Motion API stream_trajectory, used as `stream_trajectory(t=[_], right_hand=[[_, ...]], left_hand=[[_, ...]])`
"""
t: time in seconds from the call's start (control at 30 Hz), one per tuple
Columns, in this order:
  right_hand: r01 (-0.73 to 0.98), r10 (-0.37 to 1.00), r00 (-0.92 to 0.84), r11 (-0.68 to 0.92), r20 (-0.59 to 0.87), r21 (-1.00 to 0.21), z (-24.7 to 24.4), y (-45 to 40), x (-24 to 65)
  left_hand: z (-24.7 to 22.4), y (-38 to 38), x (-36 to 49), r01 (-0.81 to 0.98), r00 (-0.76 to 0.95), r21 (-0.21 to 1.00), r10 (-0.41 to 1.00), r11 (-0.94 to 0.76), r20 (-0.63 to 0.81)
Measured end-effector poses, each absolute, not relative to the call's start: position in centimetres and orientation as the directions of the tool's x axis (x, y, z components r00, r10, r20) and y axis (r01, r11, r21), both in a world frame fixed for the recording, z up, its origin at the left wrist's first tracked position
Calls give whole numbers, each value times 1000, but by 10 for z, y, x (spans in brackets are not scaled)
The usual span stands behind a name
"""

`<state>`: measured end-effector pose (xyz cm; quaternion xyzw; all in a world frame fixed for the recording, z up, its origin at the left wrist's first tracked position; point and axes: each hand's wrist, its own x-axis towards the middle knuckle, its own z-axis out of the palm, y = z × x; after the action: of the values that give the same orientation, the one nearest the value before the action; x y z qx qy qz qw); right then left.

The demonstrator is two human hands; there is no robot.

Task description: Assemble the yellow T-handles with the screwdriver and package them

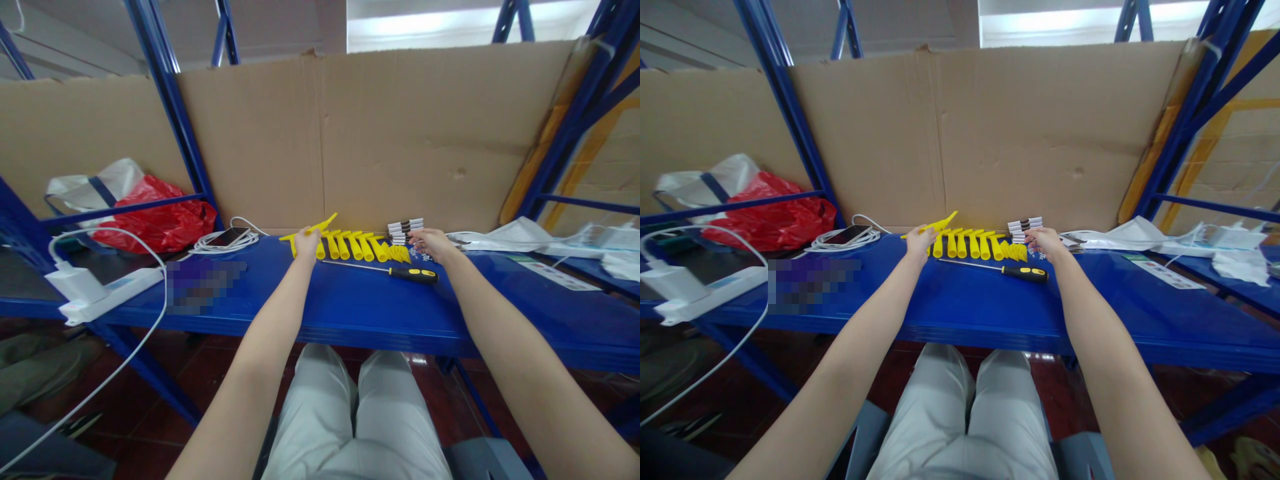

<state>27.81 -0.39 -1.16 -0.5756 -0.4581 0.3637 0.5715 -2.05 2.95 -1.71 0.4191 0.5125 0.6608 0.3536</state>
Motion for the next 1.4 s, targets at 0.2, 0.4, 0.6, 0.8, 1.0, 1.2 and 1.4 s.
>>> stream_trajectory(t=[0.2, 0.4, 0.6, 0.8, 1.0, 1.2, 1.4], right_hand=[[143, 942, 317, 67, 110, -987, -12, -3, 277], [160, 942, 312, 74, 122, -984, -13, -4, 277], [175, 939, 326, 58, 113, -983, -10, -8, 274], [199, 940, 323, 43, 107, -979, -10, -10, 272], [230, 943, 315, 33, 106, -973, -12, -7, 273], [267, 945, 305, 34, 118, -963, -15, -3, 274], [308, 946, 295, 37, 132, -951, -17, -2, 276]], left_hand=[[-7, 18, -18, -418, -258, 903, 966, -99, -13], [-3, 15, -22, -481, -112, 863, 987, -152, 112], [1, 1, -18, -383, 38, 900, 970, -210, 242], [2, -8, -9, -338, 60, 905, 954, -257, 293], [-1, -10, -1, -412, 141, 890, 951, -198, 276], [-5, -13, 6, -537, 215, 832, 931, -139, 295], [-2, -12, 14, -605, 206, 790, 941, -95, 270]])
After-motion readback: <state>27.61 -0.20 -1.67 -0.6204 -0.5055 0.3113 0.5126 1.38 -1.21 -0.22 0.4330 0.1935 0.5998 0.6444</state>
